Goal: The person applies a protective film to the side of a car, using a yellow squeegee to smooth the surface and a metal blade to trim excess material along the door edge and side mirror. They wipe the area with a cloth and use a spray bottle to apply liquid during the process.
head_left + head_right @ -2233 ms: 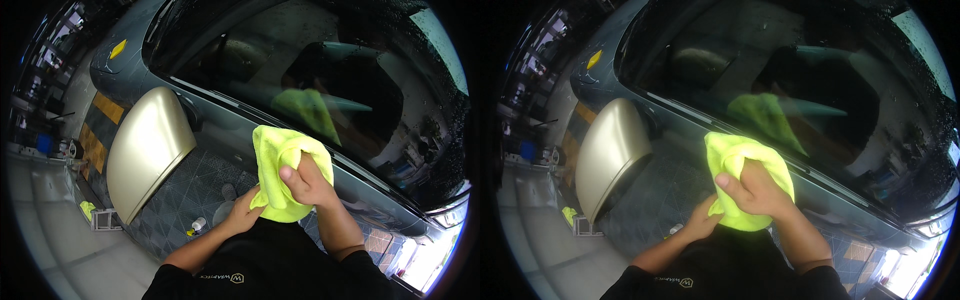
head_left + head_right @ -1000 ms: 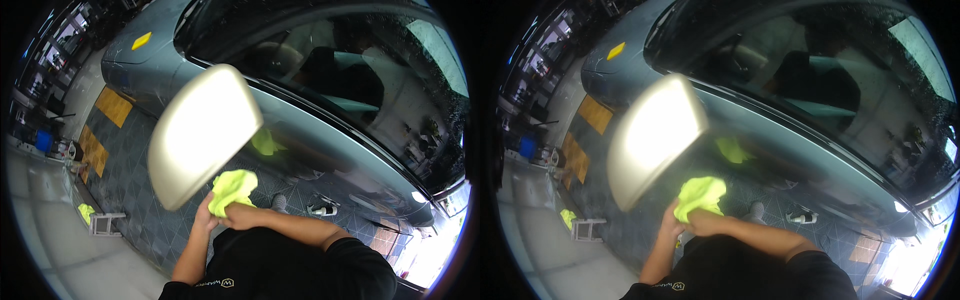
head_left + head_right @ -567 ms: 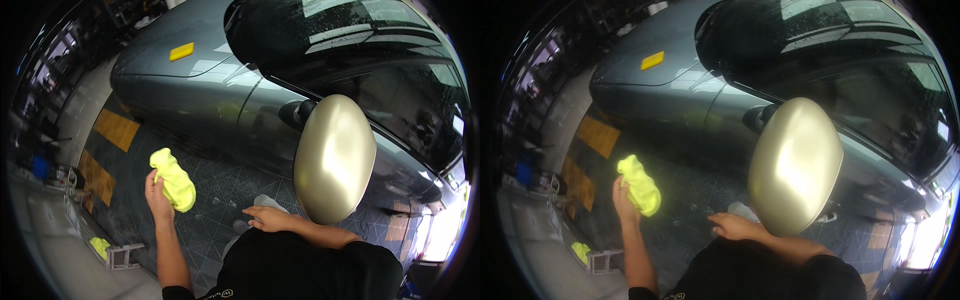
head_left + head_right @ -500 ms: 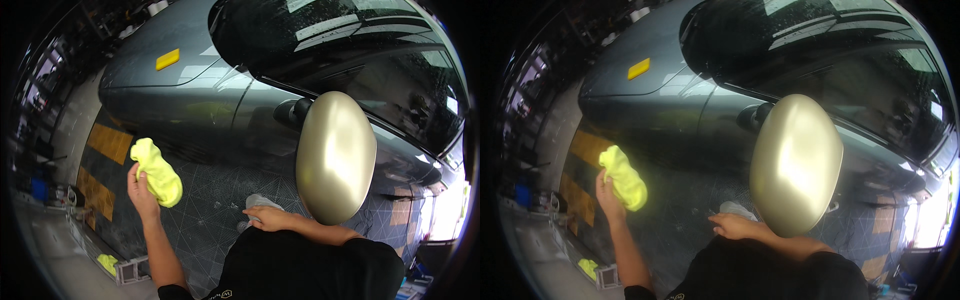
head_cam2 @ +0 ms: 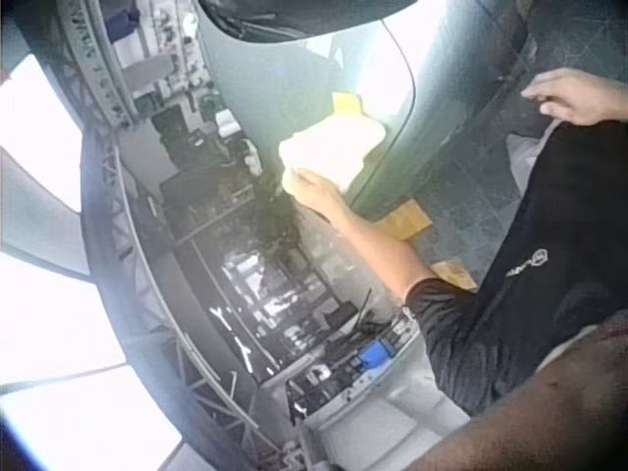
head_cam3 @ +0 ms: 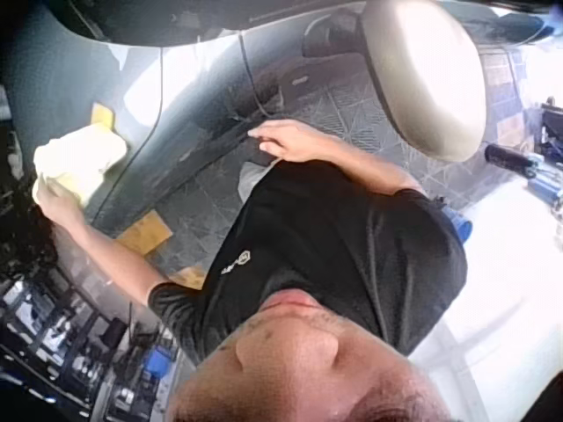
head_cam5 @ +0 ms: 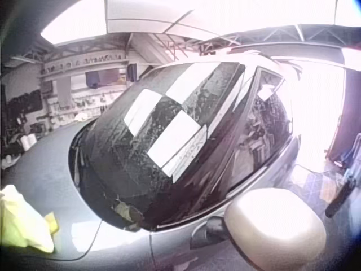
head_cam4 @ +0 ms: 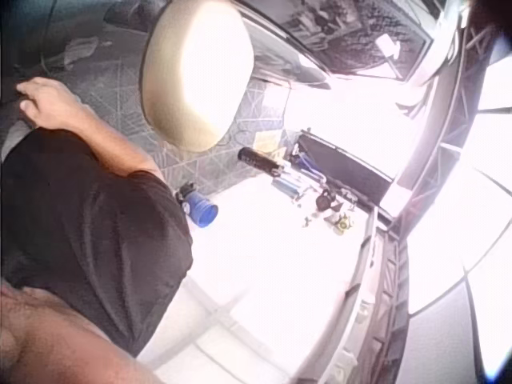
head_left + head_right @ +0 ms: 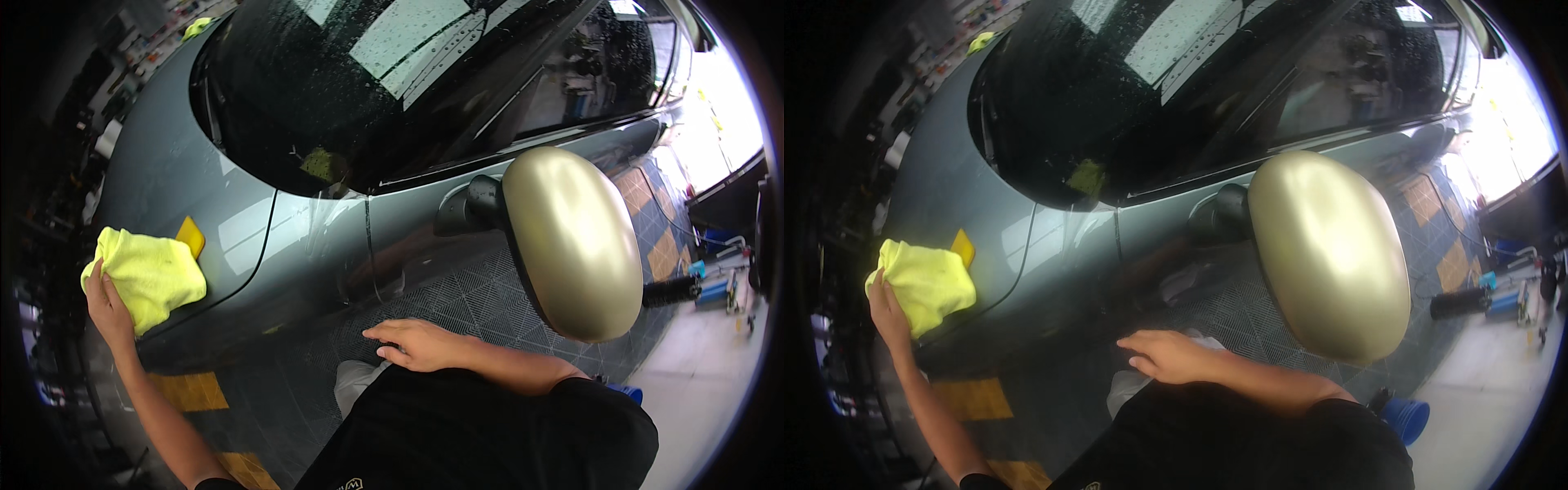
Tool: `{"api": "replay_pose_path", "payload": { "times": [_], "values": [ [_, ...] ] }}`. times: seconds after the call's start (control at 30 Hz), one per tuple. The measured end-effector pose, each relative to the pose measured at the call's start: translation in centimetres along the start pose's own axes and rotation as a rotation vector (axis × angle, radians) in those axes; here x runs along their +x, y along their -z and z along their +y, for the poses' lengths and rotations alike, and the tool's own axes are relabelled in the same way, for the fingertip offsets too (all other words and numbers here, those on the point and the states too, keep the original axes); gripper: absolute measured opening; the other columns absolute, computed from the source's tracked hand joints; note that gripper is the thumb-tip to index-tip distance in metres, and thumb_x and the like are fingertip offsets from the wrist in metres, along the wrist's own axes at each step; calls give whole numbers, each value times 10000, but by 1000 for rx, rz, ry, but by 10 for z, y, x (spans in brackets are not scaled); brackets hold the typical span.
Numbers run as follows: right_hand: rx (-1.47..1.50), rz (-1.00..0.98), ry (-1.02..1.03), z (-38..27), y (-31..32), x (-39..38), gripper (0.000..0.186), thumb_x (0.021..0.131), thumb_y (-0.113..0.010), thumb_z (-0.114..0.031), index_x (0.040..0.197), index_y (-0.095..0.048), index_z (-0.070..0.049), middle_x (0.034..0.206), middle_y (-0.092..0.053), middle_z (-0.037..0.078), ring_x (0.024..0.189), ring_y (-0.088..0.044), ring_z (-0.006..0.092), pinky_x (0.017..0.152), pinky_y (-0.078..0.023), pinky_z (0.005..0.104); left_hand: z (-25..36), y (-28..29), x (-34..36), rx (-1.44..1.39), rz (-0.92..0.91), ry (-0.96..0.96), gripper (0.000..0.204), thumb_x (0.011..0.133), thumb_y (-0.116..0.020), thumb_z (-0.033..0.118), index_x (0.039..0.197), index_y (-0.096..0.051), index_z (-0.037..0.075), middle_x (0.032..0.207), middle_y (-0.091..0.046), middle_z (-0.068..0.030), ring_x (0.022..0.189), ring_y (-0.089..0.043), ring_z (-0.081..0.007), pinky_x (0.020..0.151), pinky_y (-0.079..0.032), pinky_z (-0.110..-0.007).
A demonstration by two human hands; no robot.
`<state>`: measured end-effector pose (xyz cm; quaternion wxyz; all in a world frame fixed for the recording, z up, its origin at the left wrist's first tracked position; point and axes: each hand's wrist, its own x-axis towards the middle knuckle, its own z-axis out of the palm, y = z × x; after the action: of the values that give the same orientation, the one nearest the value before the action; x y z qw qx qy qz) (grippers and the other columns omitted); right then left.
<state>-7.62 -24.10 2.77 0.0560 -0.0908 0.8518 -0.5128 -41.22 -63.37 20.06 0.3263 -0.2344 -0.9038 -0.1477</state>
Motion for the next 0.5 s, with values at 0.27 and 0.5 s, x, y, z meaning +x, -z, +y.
{"api": "replay_pose_path", "payload": {
  "times": [0.27,0.5],
  "values": [
    [39,558,-226,-51,-32,49,382,950,-599,-159,1293,-582,8,1146,-657,168,1002,-672,291,885,-533,386,-101,-120,55,-151,-490,-56,377,965,-427,20,1317,-556,-15,1248,-582,-220,1148,-575,-398,1000,-447,-423],
    [-307,699,-31,-111,-67,158,330,926,-603,-135,1221,-600,12,1115,-646,165,1055,-611,344,919,-494,423,-91,-89,79,249,-499,-165,489,892,-487,-12,1379,-509,15,1256,-570,-207,1190,-553,-390,1018,-439,-440]
  ]
}}
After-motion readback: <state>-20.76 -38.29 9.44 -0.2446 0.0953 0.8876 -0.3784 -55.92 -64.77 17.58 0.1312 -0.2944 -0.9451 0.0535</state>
